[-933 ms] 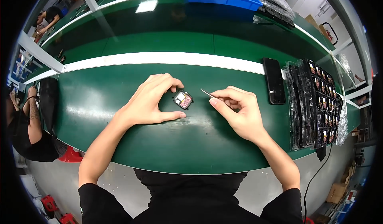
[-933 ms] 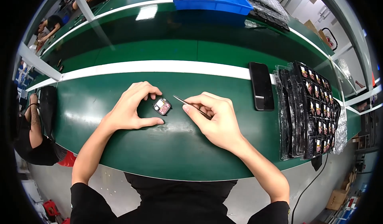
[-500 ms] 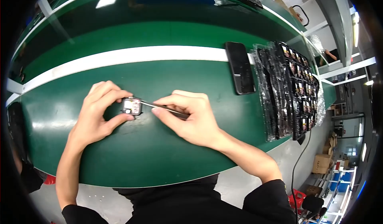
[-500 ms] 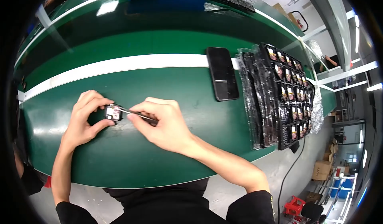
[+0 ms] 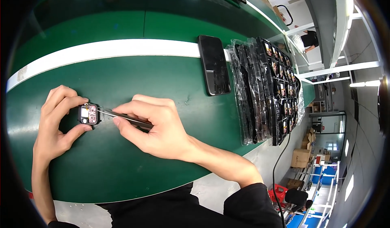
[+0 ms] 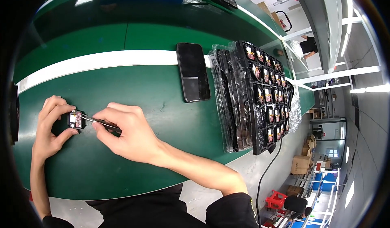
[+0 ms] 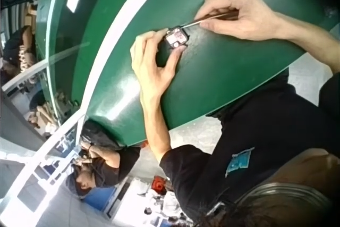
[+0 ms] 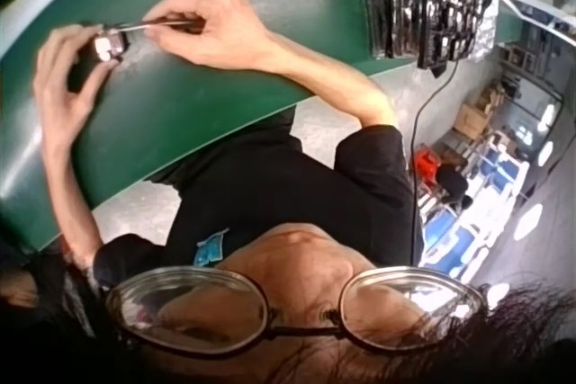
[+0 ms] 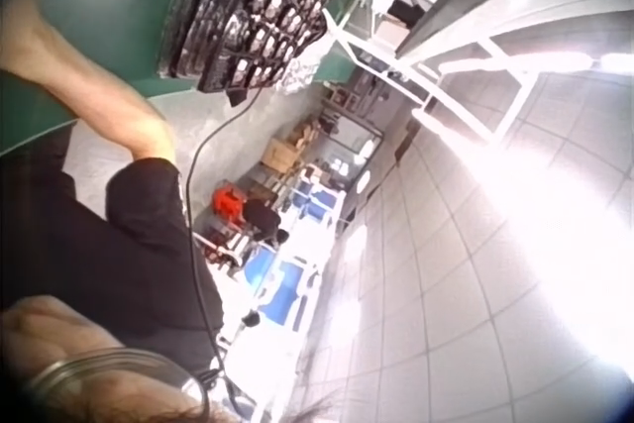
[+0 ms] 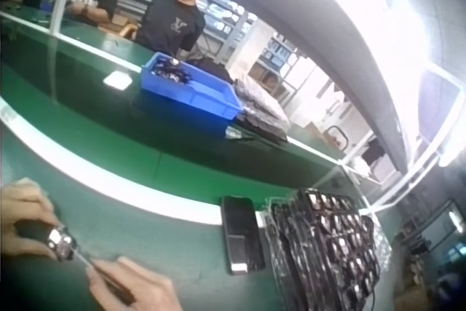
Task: The recorder is using tweezers to assemble or repair small electronic components, possibly smartwatches or similar wearable devices, on a factory assembly line.
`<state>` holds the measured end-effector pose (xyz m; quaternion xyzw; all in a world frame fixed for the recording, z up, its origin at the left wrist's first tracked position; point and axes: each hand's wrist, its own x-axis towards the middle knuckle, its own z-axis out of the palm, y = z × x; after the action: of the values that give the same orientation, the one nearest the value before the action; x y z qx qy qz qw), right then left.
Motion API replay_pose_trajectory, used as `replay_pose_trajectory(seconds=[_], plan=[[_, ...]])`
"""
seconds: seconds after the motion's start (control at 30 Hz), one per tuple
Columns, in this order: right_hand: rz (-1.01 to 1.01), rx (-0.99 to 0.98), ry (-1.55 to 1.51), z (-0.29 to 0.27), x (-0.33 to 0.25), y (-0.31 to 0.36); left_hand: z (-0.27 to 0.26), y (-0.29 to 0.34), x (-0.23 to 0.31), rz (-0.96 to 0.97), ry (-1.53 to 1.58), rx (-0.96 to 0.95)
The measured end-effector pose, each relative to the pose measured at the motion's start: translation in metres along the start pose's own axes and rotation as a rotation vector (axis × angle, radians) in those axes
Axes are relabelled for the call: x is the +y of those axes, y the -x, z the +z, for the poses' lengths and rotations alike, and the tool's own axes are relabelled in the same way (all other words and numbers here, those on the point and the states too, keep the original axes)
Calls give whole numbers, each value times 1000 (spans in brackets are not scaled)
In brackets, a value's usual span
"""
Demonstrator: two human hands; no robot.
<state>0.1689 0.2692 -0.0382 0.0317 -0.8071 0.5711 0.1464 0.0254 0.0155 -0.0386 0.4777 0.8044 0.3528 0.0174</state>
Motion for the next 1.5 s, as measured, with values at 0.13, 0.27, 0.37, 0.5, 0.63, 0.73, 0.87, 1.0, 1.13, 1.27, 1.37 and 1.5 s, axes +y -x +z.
replay_pose_trajectory(seconds=[0.13,0.27,0.37,0.5,0.63,0.73,0.87,1.0,1.13,1.27,1.37,1.5], plan=[[-7,-1,-6,0,2,1,1,0,-1,-1,5,-4],[-36,4,9,0,3,1,0,-1,0,16,2,5],[-48,10,4,0,1,1,0,-1,1,12,3,8],[-45,12,0,2,2,1,0,0,2,3,3,1],[-60,21,-13,3,3,0,-1,-1,2,11,-4,3],[-61,5,0,1,3,-1,-2,-4,1,26,-12,8],[-19,52,-17,-4,-15,5,3,-8,0,41,16,5],[-152,233,638,-45,-68,12,-3,2,-2,17,38,12],[155,458,1060,-139,-114,22,-5,5,0,12,61,21],[424,424,1355,-202,-115,39,3,-2,-4,29,87,10],[491,375,1291,-216,-104,46,1,1,-4,50,108,22],[470,409,1129,-227,-90,49,-2,1,-3,39,99,21]])
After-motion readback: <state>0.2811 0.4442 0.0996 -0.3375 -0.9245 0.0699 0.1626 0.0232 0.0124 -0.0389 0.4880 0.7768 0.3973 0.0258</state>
